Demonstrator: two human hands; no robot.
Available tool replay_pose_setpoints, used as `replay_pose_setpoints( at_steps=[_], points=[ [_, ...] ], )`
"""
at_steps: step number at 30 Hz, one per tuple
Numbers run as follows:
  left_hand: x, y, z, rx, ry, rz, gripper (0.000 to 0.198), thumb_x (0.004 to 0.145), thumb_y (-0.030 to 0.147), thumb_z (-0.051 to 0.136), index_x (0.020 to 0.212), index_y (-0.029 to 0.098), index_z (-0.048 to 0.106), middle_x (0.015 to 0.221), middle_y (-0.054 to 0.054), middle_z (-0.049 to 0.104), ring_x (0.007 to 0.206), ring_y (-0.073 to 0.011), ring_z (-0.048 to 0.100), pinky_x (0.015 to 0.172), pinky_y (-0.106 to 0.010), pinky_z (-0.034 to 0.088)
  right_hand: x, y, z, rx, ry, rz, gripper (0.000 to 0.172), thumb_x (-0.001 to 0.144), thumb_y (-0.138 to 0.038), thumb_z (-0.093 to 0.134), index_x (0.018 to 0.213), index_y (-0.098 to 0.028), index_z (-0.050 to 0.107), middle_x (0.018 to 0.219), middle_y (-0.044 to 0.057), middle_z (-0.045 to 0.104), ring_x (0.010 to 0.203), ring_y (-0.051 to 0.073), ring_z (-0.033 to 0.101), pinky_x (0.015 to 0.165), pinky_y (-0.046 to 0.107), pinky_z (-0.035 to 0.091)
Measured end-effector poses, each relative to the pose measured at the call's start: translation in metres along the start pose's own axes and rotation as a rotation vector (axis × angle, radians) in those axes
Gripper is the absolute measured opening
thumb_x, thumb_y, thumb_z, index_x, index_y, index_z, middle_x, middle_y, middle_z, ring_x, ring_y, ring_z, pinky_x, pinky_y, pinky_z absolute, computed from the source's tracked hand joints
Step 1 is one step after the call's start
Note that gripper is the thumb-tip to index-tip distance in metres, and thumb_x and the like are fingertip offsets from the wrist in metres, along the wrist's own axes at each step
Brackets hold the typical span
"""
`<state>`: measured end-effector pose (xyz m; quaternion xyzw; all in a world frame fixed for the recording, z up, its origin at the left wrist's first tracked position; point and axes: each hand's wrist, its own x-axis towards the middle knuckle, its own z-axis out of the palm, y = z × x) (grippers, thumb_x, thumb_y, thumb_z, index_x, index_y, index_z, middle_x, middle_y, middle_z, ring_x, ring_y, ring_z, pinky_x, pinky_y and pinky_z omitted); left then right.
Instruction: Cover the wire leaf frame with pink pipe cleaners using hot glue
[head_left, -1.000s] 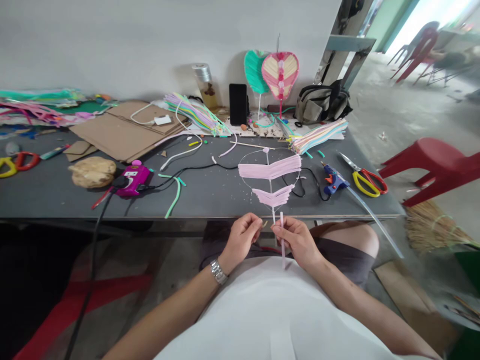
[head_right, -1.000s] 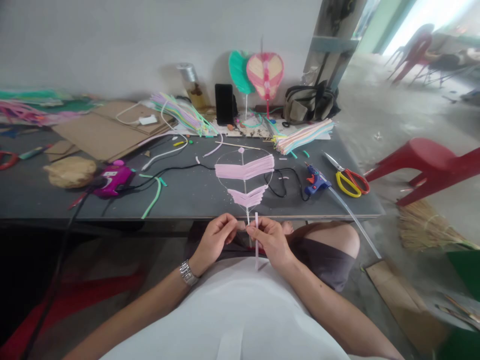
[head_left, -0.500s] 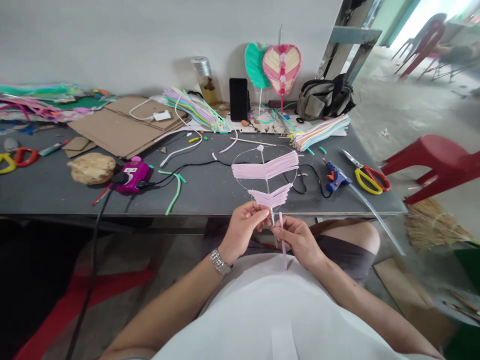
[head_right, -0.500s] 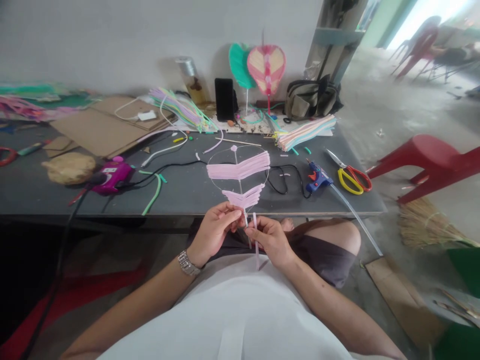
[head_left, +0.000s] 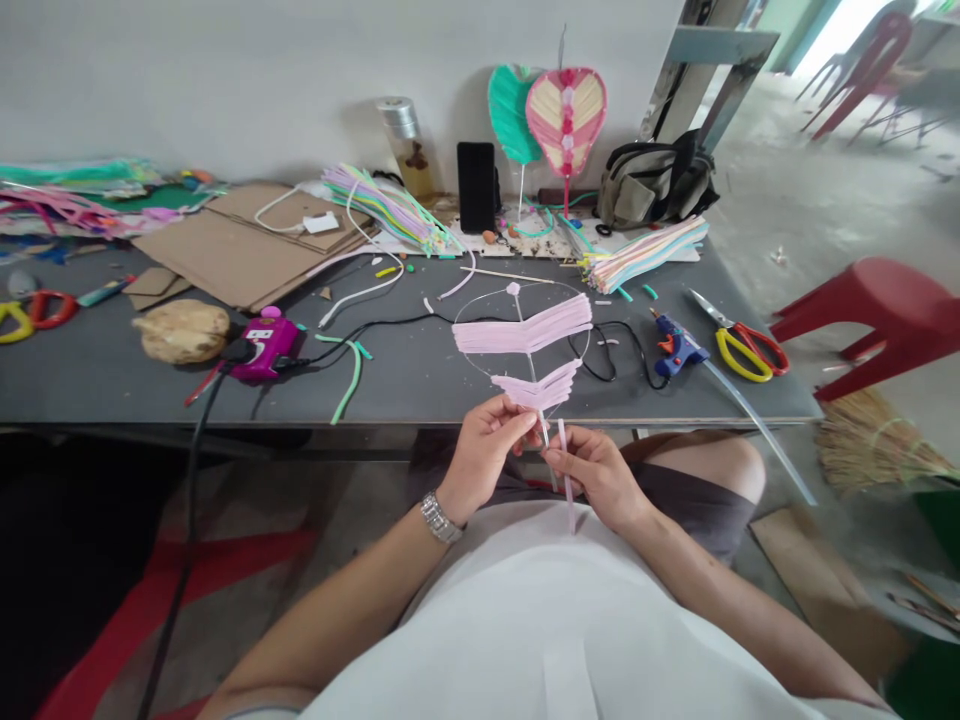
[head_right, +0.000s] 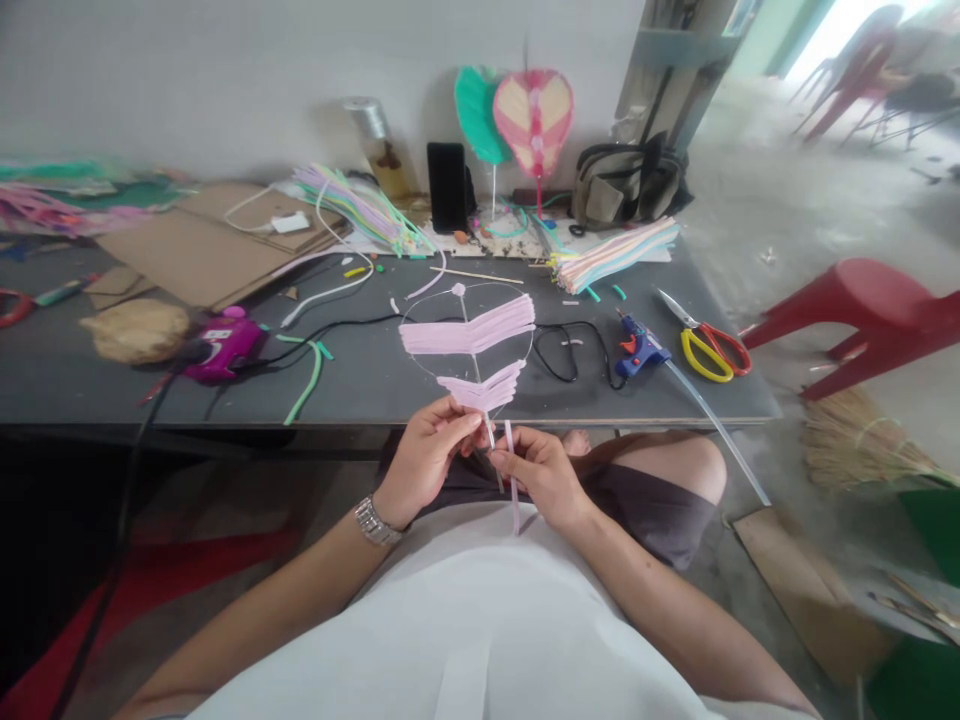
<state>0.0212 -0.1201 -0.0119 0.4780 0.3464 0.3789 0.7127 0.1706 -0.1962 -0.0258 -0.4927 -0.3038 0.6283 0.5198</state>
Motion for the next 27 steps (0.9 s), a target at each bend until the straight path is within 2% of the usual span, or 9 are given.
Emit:
replay_pose_setpoints(
  at_steps=[12, 19, 27],
  points=[
    [-0.003, -0.001, 0.0, -0.044, 0.004, -0.056, 0.023, 0.082, 0.036, 0.079, 0.08, 0.016, 0.068, 0.078, -0.004, 0.073, 0.065, -0.0125, 0.063, 0.055, -0.023, 0.04, 0.001, 0.003, -0.002, 0.002, -0.003, -0.005, 0.041, 0.068, -0.05, 0.09, 0.076, -0.017, 0.066, 0.057, -0.007, 0.05, 0.047, 0.005, 0.03, 0.045, 0.023, 0.019],
    [-0.004, -0.004, 0.004, -0.029, 0.095, -0.04, 0.022, 0.072, 0.03, 0.084, 0.081, 0.016, 0.069, 0.074, -0.002, 0.072, 0.064, -0.0122, 0.062, 0.058, -0.023, 0.041, 0.001, 0.001, 0.0, -0.009, 0.0, 0.0, 0.043, 0.067, -0.051, 0.09, 0.072, -0.018, 0.064, 0.054, -0.007, 0.049, 0.046, 0.005, 0.029, 0.044, 0.023, 0.019],
    [-0.003, -0.009, 0.01, -0.09, 0.153, -0.007, 0.022, 0.069, 0.027, 0.085, 0.078, 0.017, 0.067, 0.067, 0.002, 0.067, 0.06, -0.0099, 0.058, 0.058, -0.023, 0.042, 0.002, 0.001, 0.002, -0.003, -0.006, -0.007, 0.042, 0.068, -0.05, 0.089, 0.072, -0.018, 0.063, 0.051, -0.009, 0.045, 0.046, 0.005, 0.028, 0.045, 0.023, 0.019]
  ],
)
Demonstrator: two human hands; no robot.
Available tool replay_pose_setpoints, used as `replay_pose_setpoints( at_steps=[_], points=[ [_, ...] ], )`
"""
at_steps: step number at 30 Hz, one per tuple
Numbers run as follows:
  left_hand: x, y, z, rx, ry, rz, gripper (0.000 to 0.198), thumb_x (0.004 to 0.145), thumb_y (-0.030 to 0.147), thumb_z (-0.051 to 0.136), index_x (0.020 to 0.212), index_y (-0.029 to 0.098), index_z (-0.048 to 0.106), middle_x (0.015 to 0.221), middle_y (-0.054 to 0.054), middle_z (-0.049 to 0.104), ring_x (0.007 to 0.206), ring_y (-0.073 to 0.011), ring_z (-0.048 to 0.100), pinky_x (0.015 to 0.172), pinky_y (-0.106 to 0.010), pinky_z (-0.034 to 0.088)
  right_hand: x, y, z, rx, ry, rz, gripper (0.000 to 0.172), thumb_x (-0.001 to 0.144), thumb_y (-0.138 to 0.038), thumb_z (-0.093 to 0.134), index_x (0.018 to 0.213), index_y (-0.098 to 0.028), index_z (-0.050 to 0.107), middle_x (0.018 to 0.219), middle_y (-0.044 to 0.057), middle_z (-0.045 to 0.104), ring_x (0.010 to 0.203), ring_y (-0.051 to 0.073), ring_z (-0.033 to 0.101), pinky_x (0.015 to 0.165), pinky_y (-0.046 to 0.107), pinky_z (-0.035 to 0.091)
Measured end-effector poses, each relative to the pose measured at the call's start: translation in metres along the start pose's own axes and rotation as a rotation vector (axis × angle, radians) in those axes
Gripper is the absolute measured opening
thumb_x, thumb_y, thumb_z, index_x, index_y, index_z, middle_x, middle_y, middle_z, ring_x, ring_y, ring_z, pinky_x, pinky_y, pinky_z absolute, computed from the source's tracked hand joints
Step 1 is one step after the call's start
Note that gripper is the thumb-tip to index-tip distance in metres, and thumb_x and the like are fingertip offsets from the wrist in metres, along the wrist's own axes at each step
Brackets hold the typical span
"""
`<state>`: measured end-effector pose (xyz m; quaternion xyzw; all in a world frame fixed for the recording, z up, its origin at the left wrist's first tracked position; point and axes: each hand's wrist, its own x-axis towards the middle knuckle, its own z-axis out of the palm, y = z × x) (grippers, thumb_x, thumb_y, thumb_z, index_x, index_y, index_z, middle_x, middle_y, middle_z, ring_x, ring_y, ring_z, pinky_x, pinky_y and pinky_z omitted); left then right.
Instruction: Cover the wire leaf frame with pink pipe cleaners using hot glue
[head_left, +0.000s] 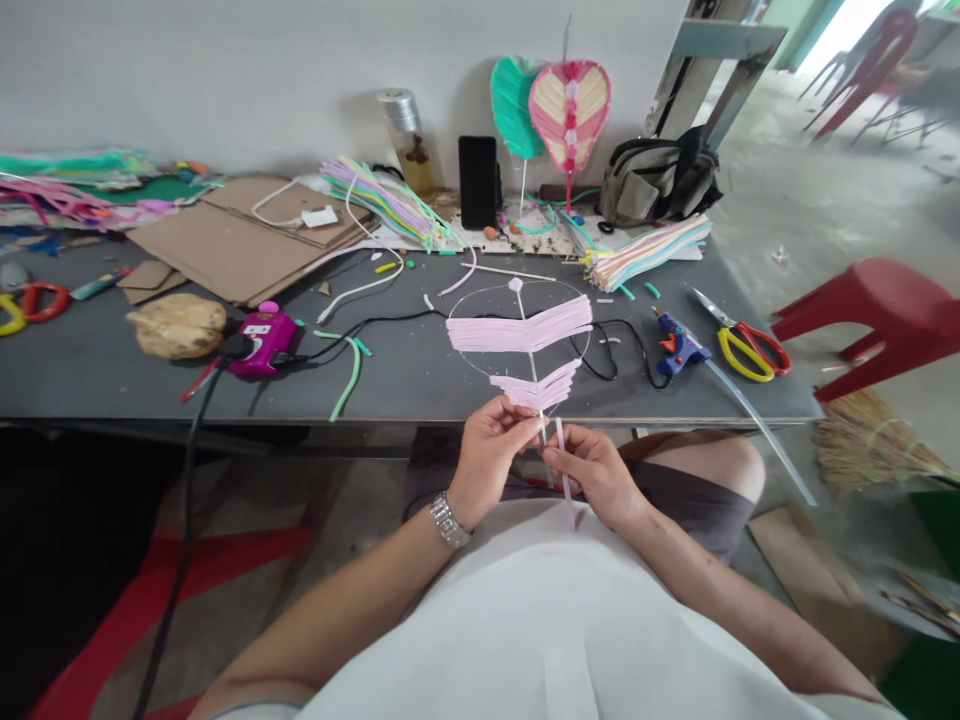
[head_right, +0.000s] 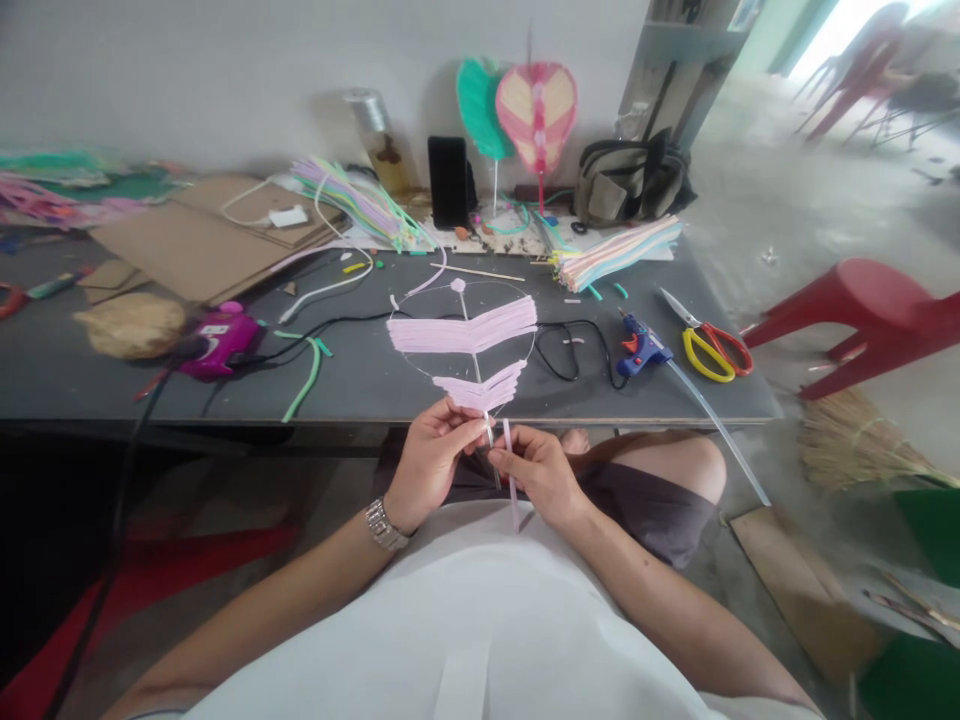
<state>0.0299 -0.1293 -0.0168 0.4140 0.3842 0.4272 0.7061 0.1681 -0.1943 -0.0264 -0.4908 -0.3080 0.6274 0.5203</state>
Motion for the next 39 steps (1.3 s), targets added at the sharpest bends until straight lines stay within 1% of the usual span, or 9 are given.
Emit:
replay_pose_setpoints(
  at_steps=[6, 9, 15, 21, 25, 28, 32, 39],
  points=[
    [-0.0031, -0.0017, 0.0009, -0.026, -0.01, -0.062, 0.019, 0.073, 0.031, 0.08, 0.08, 0.016, 0.069, 0.067, 0.0, 0.067, 0.06, -0.0106, 0.056, 0.057, -0.023, 0.042, -0.0007, -0.0012, -0.0003, -0.037, 0.008, 0.015, 0.043, 0.069, -0.052, 0.089, 0.074, -0.018, 0.064, 0.056, -0.006, 0.05, 0.047, 0.006, 0.032, 0.044, 0.023, 0.022],
    [-0.0039, -0.0024, -0.0007, -0.031, -0.003, -0.09, 0.02, 0.073, 0.032, 0.08, 0.079, 0.016, 0.069, 0.069, 0.0, 0.067, 0.061, -0.0107, 0.057, 0.057, -0.023, 0.041, -0.0007, -0.0004, -0.0007, -0.063, 0.012, 0.007, 0.043, 0.069, -0.053, 0.088, 0.074, -0.018, 0.064, 0.056, -0.006, 0.051, 0.047, 0.006, 0.033, 0.044, 0.023, 0.023],
    [-0.0033, -0.0051, -0.0032, -0.073, -0.03, -0.094, 0.024, 0.079, 0.039, 0.077, 0.078, 0.017, 0.068, 0.071, -0.001, 0.067, 0.063, -0.0117, 0.057, 0.058, -0.024, 0.041, 0.0002, 0.0026, -0.0008, -0.057, 0.008, 0.013, 0.043, 0.069, -0.053, 0.088, 0.073, -0.018, 0.063, 0.055, -0.007, 0.049, 0.047, 0.006, 0.031, 0.044, 0.023, 0.021],
    [-0.0033, -0.0069, -0.0035, -0.069, -0.02, -0.069, 0.025, 0.08, 0.039, 0.077, 0.077, 0.016, 0.067, 0.07, -0.001, 0.067, 0.062, -0.0113, 0.057, 0.058, -0.023, 0.041, 0.0002, 0.0034, -0.0004, -0.037, 0.011, 0.014, 0.043, 0.069, -0.052, 0.089, 0.074, -0.018, 0.063, 0.056, -0.007, 0.049, 0.048, 0.006, 0.031, 0.045, 0.023, 0.02],
    [-0.004, -0.0068, -0.003, 0.001, 0.0, -0.041, 0.022, 0.075, 0.034, 0.081, 0.078, 0.017, 0.069, 0.067, 0.001, 0.066, 0.058, -0.0099, 0.053, 0.056, -0.023, 0.04, 0.0001, 0.0027, 0.0005, -0.036, 0.009, 0.02, 0.043, 0.069, -0.052, 0.088, 0.073, -0.018, 0.062, 0.055, -0.007, 0.048, 0.047, 0.006, 0.03, 0.045, 0.023, 0.02],
    [-0.0042, -0.0072, -0.0028, 0.057, 0.001, -0.03, 0.022, 0.07, 0.031, 0.084, 0.08, 0.018, 0.07, 0.07, 0.002, 0.068, 0.06, -0.0104, 0.056, 0.06, -0.025, 0.044, 0.0004, 0.0017, 0.0013, -0.05, 0.002, 0.006, 0.043, 0.069, -0.052, 0.088, 0.071, -0.019, 0.061, 0.052, -0.008, 0.045, 0.046, 0.006, 0.03, 0.046, 0.024, 0.02],
    [-0.004, -0.0077, -0.0023, 0.06, -0.004, -0.051, 0.022, 0.07, 0.031, 0.083, 0.081, 0.018, 0.069, 0.071, 0.001, 0.069, 0.063, -0.0126, 0.06, 0.064, -0.027, 0.049, 0.0011, 0.0021, 0.0011, -0.056, -0.001, 0.006, 0.044, 0.068, -0.053, 0.088, 0.071, -0.019, 0.06, 0.051, -0.008, 0.044, 0.046, 0.006, 0.03, 0.045, 0.023, 0.019],
    [-0.0034, -0.0058, -0.0005, 0.05, -0.005, -0.05, 0.016, 0.071, 0.029, 0.08, 0.074, 0.017, 0.069, 0.064, 0.002, 0.066, 0.06, -0.0115, 0.057, 0.064, -0.026, 0.047, 0.0017, 0.0035, 0.0016, -0.065, 0.004, 0.008, 0.044, 0.068, -0.054, 0.088, 0.07, -0.019, 0.061, 0.052, -0.007, 0.048, 0.046, 0.006, 0.031, 0.045, 0.023, 0.02]
  ],
)
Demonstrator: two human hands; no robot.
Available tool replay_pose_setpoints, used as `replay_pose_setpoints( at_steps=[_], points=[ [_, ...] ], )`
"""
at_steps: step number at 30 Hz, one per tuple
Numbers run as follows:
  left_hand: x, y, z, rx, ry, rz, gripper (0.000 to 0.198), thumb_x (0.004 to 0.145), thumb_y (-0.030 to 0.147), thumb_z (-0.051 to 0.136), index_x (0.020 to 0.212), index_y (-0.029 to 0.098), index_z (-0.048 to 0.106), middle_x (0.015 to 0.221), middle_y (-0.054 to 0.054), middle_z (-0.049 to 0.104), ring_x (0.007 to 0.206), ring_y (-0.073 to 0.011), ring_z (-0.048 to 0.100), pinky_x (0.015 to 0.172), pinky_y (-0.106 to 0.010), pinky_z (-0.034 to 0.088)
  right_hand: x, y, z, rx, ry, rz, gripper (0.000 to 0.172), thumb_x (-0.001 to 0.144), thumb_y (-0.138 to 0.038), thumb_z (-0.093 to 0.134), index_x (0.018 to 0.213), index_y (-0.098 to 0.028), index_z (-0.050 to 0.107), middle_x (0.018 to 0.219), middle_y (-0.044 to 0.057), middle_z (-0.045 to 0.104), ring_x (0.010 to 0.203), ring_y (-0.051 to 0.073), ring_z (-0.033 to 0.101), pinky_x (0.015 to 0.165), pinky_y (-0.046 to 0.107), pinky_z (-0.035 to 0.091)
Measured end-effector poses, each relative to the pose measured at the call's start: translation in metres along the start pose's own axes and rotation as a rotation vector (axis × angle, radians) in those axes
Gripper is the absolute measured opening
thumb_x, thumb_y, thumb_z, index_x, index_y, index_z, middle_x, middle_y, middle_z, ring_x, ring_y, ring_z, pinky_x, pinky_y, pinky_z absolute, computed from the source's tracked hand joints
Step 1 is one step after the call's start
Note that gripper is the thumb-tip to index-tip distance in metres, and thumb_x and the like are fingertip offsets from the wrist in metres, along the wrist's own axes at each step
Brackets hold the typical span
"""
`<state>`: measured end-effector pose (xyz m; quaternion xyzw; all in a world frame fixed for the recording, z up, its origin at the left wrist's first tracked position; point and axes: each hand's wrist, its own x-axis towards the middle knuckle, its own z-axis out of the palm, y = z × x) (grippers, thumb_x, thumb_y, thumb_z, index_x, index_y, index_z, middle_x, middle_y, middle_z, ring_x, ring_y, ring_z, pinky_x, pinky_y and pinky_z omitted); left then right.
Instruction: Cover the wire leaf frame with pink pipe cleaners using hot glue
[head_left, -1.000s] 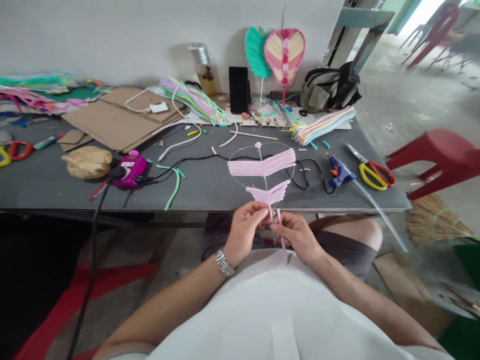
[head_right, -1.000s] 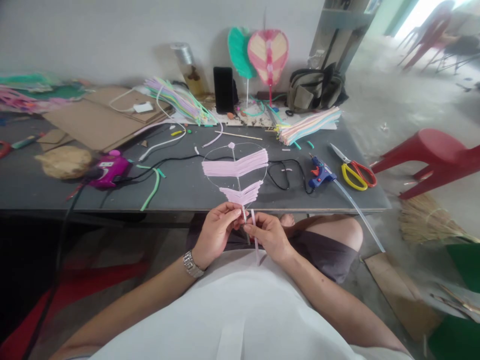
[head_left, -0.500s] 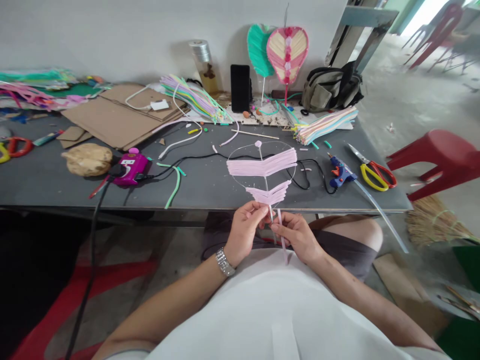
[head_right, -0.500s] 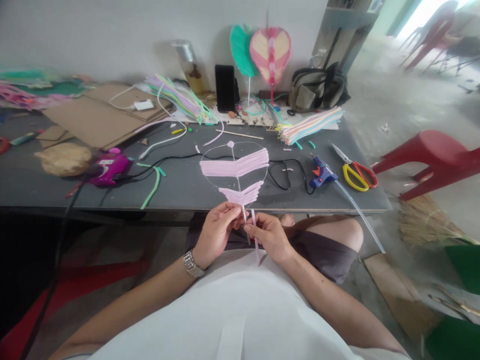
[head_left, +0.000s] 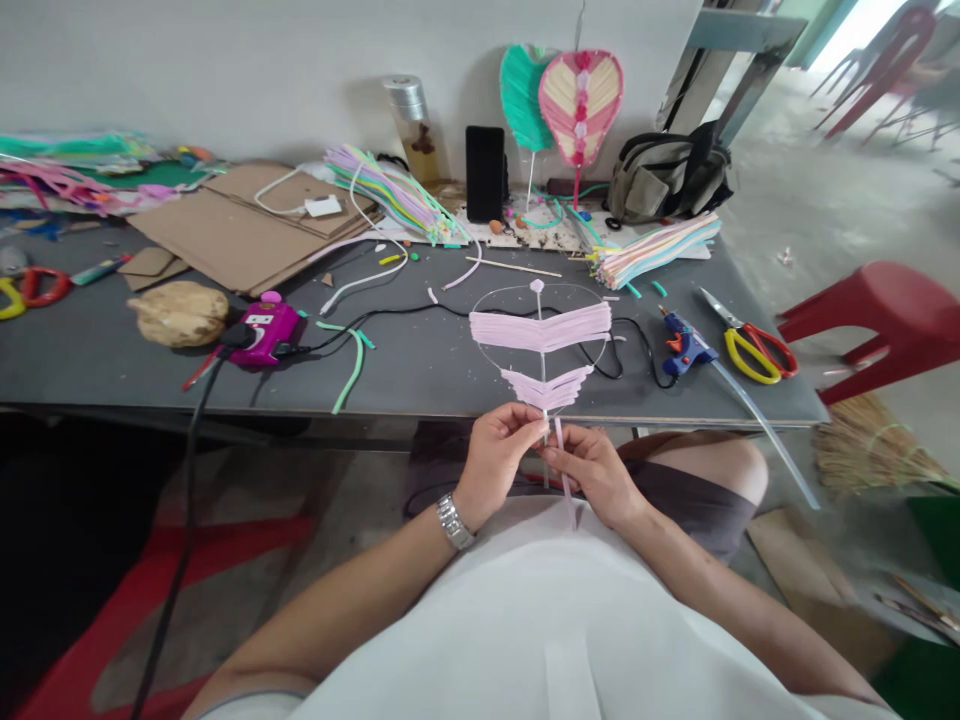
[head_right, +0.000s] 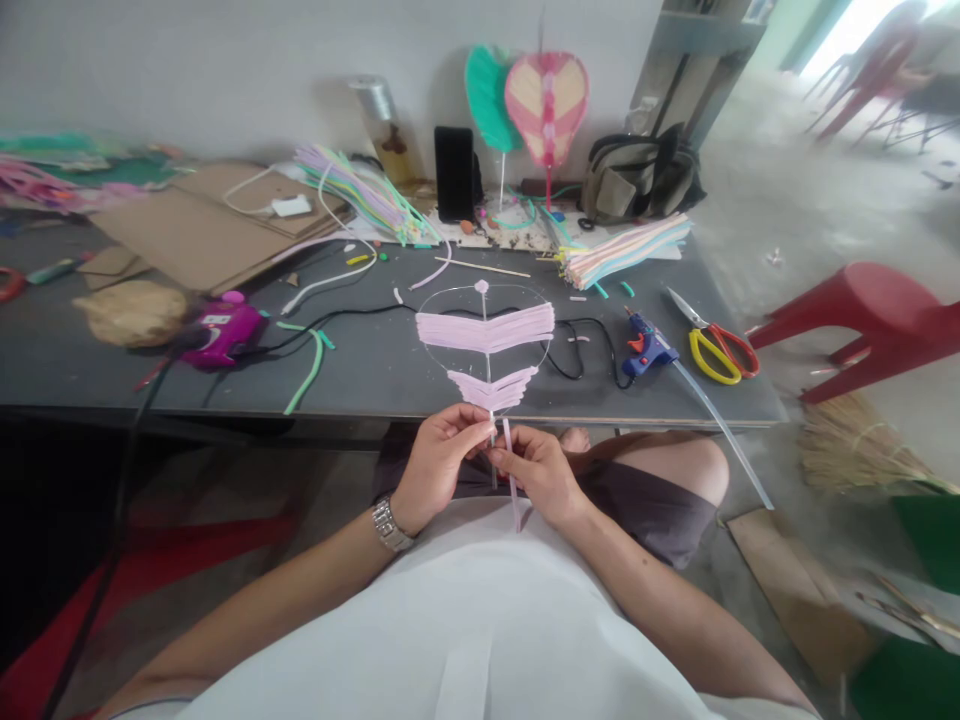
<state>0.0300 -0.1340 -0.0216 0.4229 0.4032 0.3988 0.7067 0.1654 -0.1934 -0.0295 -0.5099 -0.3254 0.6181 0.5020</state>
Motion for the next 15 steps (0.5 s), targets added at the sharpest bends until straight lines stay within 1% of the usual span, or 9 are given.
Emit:
replay_pose_setpoints(
  at_steps=[5, 9, 12, 15],
  points=[
    [0.0007, -0.0014, -0.0032, 0.002, -0.022, -0.005, 0.019, 0.071, 0.031, 0.083, 0.077, 0.017, 0.072, 0.066, 0.001, 0.068, 0.059, -0.0109, 0.054, 0.06, -0.025, 0.042, -0.0001, -0.0009, 0.0004, 0.02, 0.003, 0.002, 0.043, 0.068, -0.052, 0.089, 0.069, -0.019, 0.061, 0.052, -0.007, 0.046, 0.047, 0.006, 0.03, 0.046, 0.023, 0.02],
    [0.0019, -0.0043, -0.0074, -0.026, -0.022, 0.003, 0.023, 0.079, 0.039, 0.077, 0.08, 0.016, 0.074, 0.064, 0.0, 0.065, 0.058, -0.0109, 0.052, 0.055, -0.024, 0.037, -0.0005, 0.0007, -0.0011, 0.037, 0.002, 0.016, 0.043, 0.068, -0.051, 0.089, 0.073, -0.018, 0.063, 0.058, -0.005, 0.052, 0.047, 0.005, 0.03, 0.046, 0.023, 0.02],
    [0.0028, -0.0049, -0.008, -0.058, -0.004, 0.007, 0.023, 0.079, 0.038, 0.079, 0.079, 0.016, 0.072, 0.066, 0.0, 0.066, 0.059, -0.011, 0.055, 0.055, -0.023, 0.037, -0.0006, 0.002, -0.0022, 0.03, -0.002, 0.019, 0.043, 0.068, -0.052, 0.089, 0.074, -0.018, 0.064, 0.055, -0.006, 0.05, 0.047, 0.005, 0.031, 0.046, 0.023, 0.02],
    [0.0032, -0.0035, -0.0066, -0.045, 0.012, 0.008, 0.024, 0.078, 0.038, 0.081, 0.078, 0.016, 0.07, 0.064, 0.001, 0.065, 0.057, -0.0101, 0.054, 0.054, -0.022, 0.038, -0.0001, 0.0027, -0.0028, 0.02, -0.008, 0.02, 0.043, 0.069, -0.052, 0.089, 0.074, -0.018, 0.064, 0.052, -0.008, 0.047, 0.046, 0.005, 0.031, 0.045, 0.022, 0.02]
  ],
)
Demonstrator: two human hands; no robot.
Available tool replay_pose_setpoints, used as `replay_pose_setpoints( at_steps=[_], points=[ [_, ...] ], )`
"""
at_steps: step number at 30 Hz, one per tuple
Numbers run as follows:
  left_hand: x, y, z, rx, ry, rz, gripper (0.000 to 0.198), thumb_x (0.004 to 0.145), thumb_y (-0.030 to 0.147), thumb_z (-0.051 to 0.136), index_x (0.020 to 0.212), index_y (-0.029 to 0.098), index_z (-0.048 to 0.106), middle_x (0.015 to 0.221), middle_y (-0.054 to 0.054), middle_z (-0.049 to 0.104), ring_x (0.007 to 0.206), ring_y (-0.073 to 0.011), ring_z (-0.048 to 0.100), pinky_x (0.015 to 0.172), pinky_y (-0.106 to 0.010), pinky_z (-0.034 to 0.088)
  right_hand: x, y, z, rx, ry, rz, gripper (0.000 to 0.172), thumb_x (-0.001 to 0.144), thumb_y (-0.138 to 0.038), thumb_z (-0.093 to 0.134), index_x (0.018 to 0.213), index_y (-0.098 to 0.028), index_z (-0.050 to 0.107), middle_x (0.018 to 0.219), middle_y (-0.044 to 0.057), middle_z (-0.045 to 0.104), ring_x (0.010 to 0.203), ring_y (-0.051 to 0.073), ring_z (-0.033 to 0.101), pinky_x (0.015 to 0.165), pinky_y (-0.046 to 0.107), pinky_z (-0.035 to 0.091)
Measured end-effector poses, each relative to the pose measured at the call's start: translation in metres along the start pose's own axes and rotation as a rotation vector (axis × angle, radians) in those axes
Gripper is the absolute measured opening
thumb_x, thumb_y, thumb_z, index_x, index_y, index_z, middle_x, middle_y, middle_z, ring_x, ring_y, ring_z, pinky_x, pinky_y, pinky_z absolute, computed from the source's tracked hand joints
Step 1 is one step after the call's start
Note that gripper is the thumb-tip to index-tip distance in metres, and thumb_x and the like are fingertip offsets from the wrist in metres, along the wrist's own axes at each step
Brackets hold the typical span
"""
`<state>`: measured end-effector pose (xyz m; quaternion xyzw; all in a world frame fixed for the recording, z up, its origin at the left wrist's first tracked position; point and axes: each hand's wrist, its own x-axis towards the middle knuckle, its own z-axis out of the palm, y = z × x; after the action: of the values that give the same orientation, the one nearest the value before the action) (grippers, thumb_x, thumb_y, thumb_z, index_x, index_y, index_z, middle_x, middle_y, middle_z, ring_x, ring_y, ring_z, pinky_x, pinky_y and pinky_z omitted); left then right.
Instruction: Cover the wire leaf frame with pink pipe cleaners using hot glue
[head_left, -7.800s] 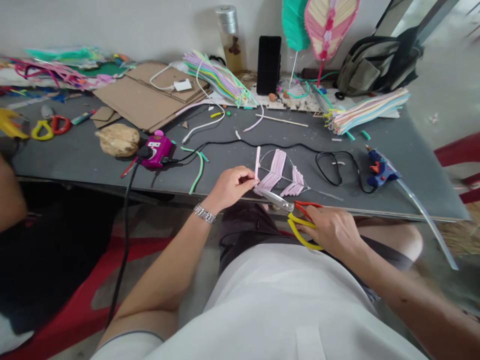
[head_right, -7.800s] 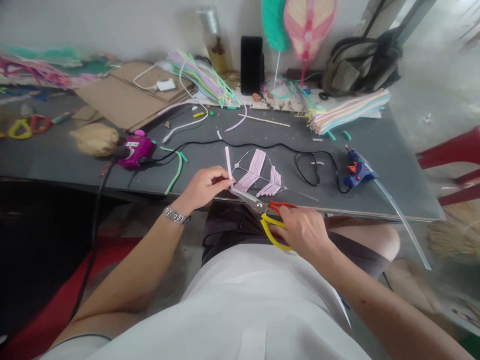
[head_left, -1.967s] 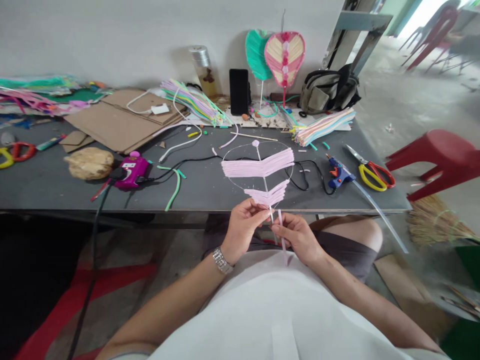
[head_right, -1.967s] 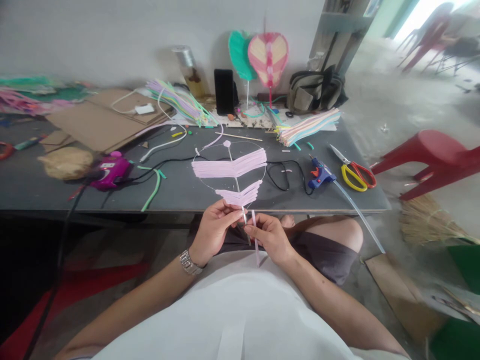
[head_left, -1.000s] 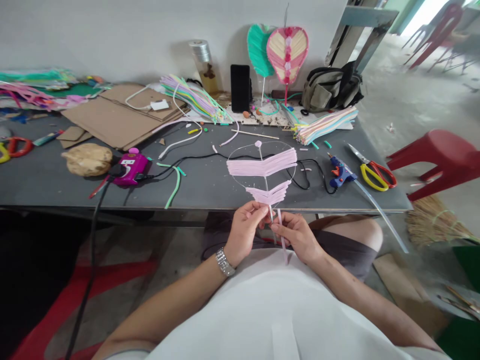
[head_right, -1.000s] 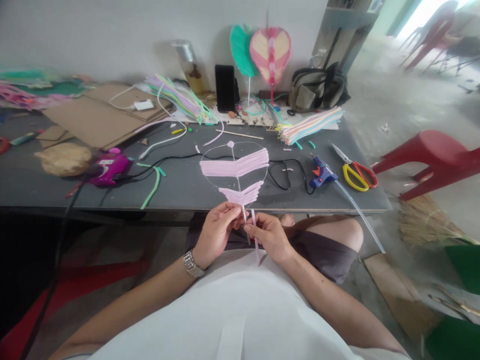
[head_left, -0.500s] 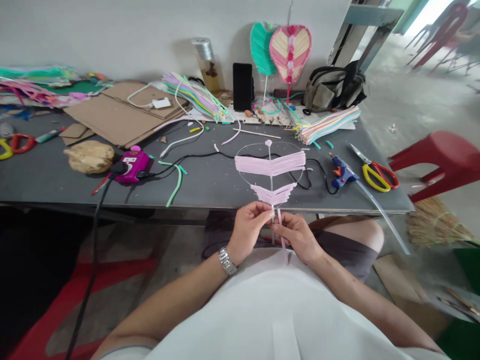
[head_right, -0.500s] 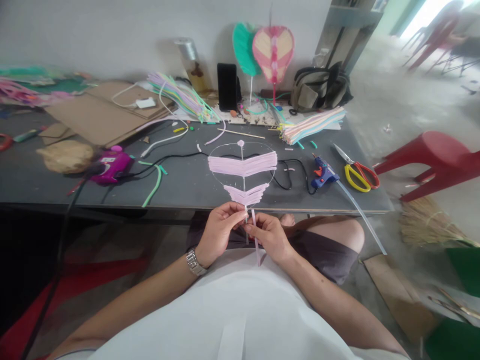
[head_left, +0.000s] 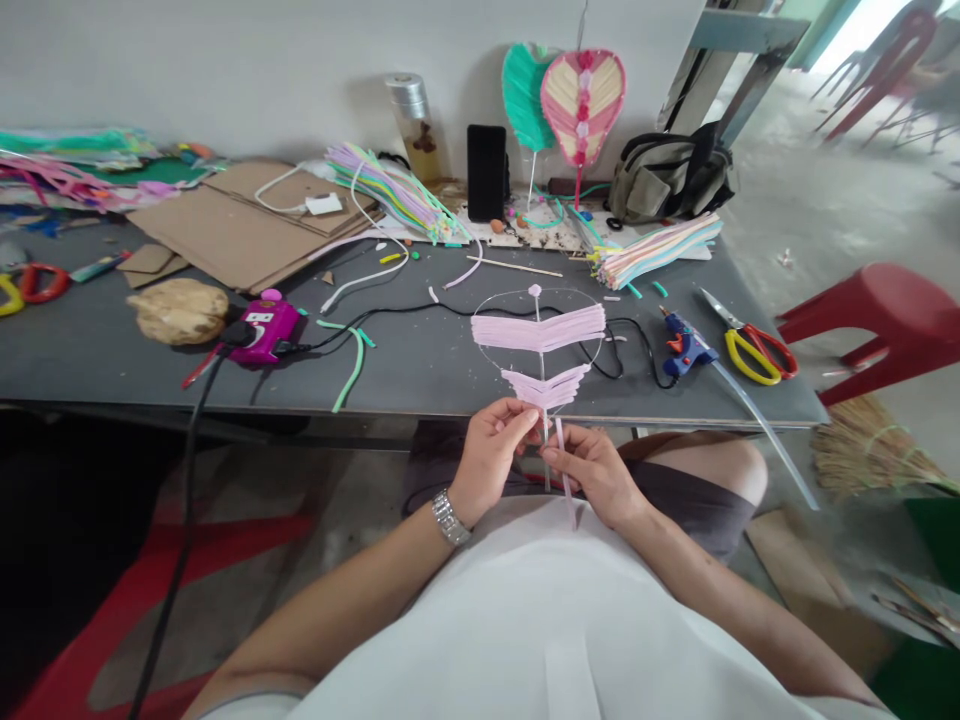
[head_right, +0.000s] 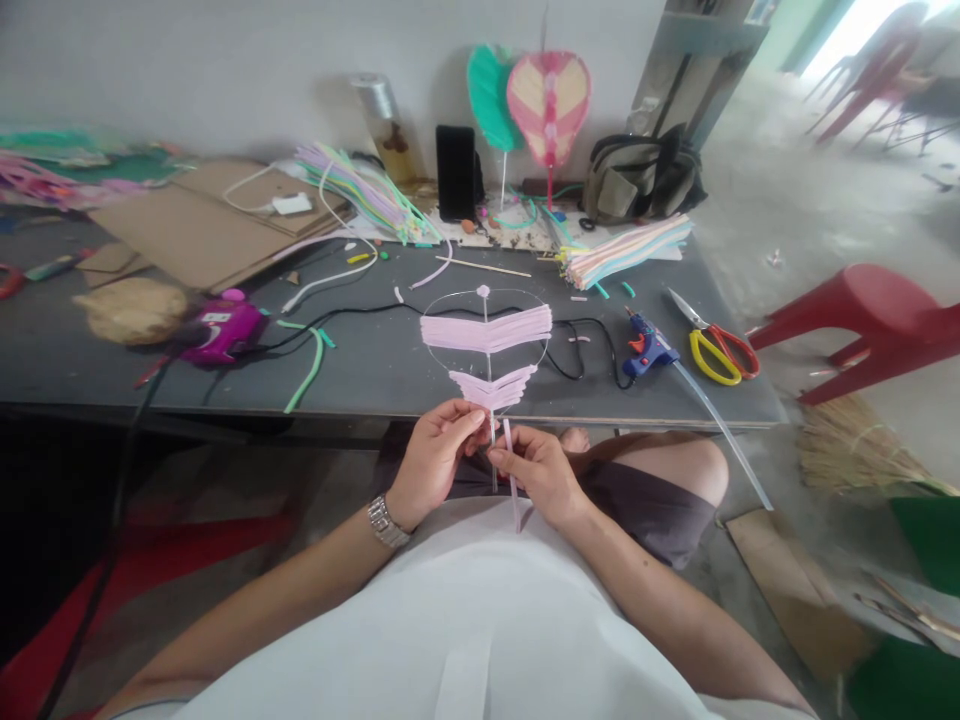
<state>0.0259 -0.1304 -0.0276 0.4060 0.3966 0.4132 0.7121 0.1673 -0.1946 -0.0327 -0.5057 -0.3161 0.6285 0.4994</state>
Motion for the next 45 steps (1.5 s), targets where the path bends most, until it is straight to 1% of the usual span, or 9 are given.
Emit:
replay_pose_setpoints(
  at_steps=[10, 17, 22, 27, 31, 34, 38, 42, 45],
  points=[
    [-0.001, 0.001, 0.0, 0.031, -0.027, 0.004, 0.026, 0.075, 0.039, 0.083, 0.077, 0.015, 0.072, 0.061, 0.001, 0.064, 0.054, -0.0089, 0.048, 0.051, -0.022, 0.033, 0.002, 0.006, -0.002, -0.015, -0.008, -0.011, 0.041, 0.069, -0.05, 0.089, 0.074, -0.018, 0.064, 0.056, -0.006, 0.053, 0.047, 0.005, 0.032, 0.045, 0.023, 0.02],
    [-0.002, 0.0, 0.001, -0.002, -0.046, -0.022, 0.024, 0.071, 0.035, 0.084, 0.077, 0.016, 0.071, 0.065, 0.001, 0.067, 0.056, -0.0089, 0.05, 0.057, -0.023, 0.04, 0.003, 0.006, -0.001, -0.058, -0.023, -0.055, 0.041, 0.071, -0.051, 0.087, 0.071, -0.018, 0.062, 0.057, -0.006, 0.051, 0.05, 0.007, 0.035, 0.049, 0.024, 0.026],
    [-0.002, 0.004, 0.001, 0.109, -0.048, -0.004, 0.024, 0.076, 0.036, 0.079, 0.07, 0.016, 0.068, 0.062, 0.001, 0.065, 0.058, -0.0107, 0.053, 0.061, -0.024, 0.043, 0.003, 0.004, 0.0, -0.104, -0.032, -0.078, 0.043, 0.071, -0.054, 0.086, 0.071, -0.018, 0.062, 0.056, -0.006, 0.051, 0.052, 0.008, 0.037, 0.05, 0.024, 0.026],
    [-0.003, 0.007, -0.005, 0.268, -0.098, 0.073, 0.025, 0.082, 0.039, 0.073, 0.082, 0.014, 0.074, 0.074, -0.004, 0.071, 0.067, -0.0143, 0.06, 0.066, -0.026, 0.047, 0.001, -0.002, 0.0, -0.086, -0.02, -0.09, 0.043, 0.072, -0.053, 0.086, 0.071, -0.019, 0.061, 0.053, -0.008, 0.045, 0.05, 0.008, 0.034, 0.048, 0.024, 0.026],
    [-0.004, 0.004, -0.013, 0.275, -0.078, 0.059, 0.028, 0.082, 0.042, 0.075, 0.076, 0.016, 0.065, 0.066, 0.001, 0.061, 0.058, -0.011, 0.051, 0.058, -0.024, 0.041, 0.001, -0.001, -0.001, -0.096, -0.012, -0.064, 0.042, 0.072, -0.053, 0.086, 0.072, -0.019, 0.062, 0.057, -0.006, 0.05, 0.049, 0.007, 0.034, 0.047, 0.023, 0.028],
    [-0.006, 0.001, -0.019, 0.294, -0.086, 0.043, 0.041, 0.09, 0.049, 0.064, 0.064, 0.019, 0.051, 0.056, 0.004, 0.048, 0.052, -0.0096, 0.042, 0.053, -0.024, 0.034, 0.001, 0.003, -0.002, -0.102, -0.012, -0.045, 0.041, 0.073, -0.053, 0.085, 0.073, -0.019, 0.062, 0.058, -0.006, 0.052, 0.049, 0.007, 0.034, 0.046, 0.023, 0.029],
    [-0.007, -0.002, -0.025, 0.33, -0.076, 0.036, 0.038, 0.087, 0.043, 0.067, 0.063, 0.02, 0.048, 0.056, 0.004, 0.048, 0.054, -0.0098, 0.041, 0.054, -0.025, 0.033, 0.001, 0.003, -0.003, -0.09, -0.01, -0.021, 0.041, 0.072, -0.052, 0.085, 0.073, -0.019, 0.062, 0.058, -0.006, 0.052, 0.049, 0.007, 0.034, 0.046, 0.023, 0.027],
    [-0.006, -0.003, -0.025, 0.287, -0.021, 0.023, 0.026, 0.077, 0.031, 0.077, 0.073, 0.019, 0.054, 0.058, 0.008, 0.044, 0.056, -0.0089, 0.037, 0.055, -0.023, 0.03, -0.001, 0.001, -0.003, -0.072, -0.017, 0.004, 0.041, 0.07, -0.053, 0.086, 0.075, -0.018, 0.063, 0.058, -0.005, 0.053, 0.049, 0.007, 0.034, 0.046, 0.023, 0.024],
    [-0.005, -0.002, -0.021, 0.207, -0.068, -0.045, 0.025, 0.08, 0.037, 0.076, 0.093, 0.017, 0.067, 0.065, 0.005, 0.054, 0.058, -0.0094, 0.042, 0.054, -0.023, 0.031, -0.001, 0.0, -0.003, -0.071, -0.036, 0.006, 0.042, 0.07, -0.053, 0.087, 0.076, -0.018, 0.063, 0.058, -0.006, 0.053, 0.049, 0.007, 0.035, 0.046, 0.023, 0.023]
  ],
)
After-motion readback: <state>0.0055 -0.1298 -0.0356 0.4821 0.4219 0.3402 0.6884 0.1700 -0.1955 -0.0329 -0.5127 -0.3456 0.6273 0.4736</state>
